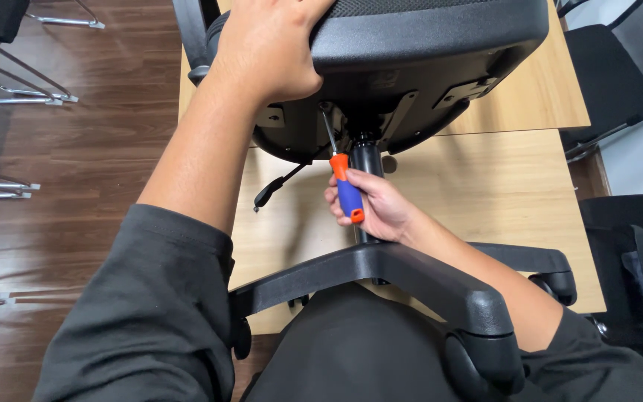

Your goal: The person works on an office chair placed upside down on a table, using a screwdriver to unscrew the fasteners securing the seat to the chair base mechanism. They hold the seat steady with one hand while driving the screwdriver with the other, and removed screws accumulate on the table beside the chair.

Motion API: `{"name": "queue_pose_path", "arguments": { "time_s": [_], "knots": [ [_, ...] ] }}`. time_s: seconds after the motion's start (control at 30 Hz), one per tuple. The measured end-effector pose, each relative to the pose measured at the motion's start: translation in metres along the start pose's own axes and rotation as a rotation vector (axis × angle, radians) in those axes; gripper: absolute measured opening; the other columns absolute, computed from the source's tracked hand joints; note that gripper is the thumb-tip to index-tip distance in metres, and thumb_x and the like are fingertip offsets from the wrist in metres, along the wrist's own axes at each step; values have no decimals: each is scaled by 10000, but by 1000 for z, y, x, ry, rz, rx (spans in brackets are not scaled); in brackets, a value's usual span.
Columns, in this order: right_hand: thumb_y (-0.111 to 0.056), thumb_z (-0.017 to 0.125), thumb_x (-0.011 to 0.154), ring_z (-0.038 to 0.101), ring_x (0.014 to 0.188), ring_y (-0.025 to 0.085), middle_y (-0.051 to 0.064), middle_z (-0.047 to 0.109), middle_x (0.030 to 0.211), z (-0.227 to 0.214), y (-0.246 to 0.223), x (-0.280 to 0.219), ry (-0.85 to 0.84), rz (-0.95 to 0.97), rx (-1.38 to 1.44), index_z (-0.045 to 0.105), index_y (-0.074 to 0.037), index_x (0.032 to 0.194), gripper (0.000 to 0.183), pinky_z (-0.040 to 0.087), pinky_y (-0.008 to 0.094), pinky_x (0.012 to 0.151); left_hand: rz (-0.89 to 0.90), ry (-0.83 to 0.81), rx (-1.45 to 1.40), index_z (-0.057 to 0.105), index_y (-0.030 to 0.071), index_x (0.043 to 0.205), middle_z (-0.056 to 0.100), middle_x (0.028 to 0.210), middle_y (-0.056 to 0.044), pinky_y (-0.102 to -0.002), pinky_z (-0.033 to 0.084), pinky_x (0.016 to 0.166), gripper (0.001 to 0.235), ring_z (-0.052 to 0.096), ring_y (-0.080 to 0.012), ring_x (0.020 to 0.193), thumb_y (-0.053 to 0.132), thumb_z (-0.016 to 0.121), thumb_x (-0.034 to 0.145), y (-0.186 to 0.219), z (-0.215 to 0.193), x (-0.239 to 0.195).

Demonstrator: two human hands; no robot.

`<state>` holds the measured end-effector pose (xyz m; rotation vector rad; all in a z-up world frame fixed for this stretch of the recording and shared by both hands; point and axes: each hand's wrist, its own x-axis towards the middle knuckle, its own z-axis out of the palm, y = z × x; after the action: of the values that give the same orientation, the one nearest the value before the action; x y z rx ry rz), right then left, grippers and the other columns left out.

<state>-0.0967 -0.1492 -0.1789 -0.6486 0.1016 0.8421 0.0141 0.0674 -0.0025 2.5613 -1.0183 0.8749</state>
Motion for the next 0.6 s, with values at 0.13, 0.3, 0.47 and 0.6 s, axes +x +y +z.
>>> {"name": "queue_pose_path", "arguments": {
  "time_s": [0.13,0.3,0.47,0.6],
  "knots": [
    [-266,448,1070,669,679,258,162,652,992,2,0,3,-83,-51,-111,502,-36,1161,253,543,319,533,-19,-17,3,700,112,1193,716,1064,-163,-505,503,813,576,652,-406,1000,97,767,621,0,0,-1],
    [-296,452,1083,578,559,183,124,626,893,-7,1,3,-182,-39,-54,507,-89,1146,223,441,263,403,-22,-23,-9,686,126,1270,700,1129,-160,-496,488,866,640,630,-398,1065,116,786,638,0,1,1],
    [-335,422,1130,452,500,143,81,539,826,-20,3,6,-161,-81,-13,500,-74,1150,273,358,242,383,-5,-42,52,639,116,1353,653,1209,-162,-485,457,915,798,589,-378,1134,163,813,575,2,-2,3],
    [-442,360,1050,507,511,162,95,570,801,15,-4,0,-120,-16,1,556,-50,1237,477,394,257,394,-14,-54,56,637,109,1342,656,1145,-160,-487,459,907,803,605,-382,1091,166,815,561,5,-6,6]
  ]
}}
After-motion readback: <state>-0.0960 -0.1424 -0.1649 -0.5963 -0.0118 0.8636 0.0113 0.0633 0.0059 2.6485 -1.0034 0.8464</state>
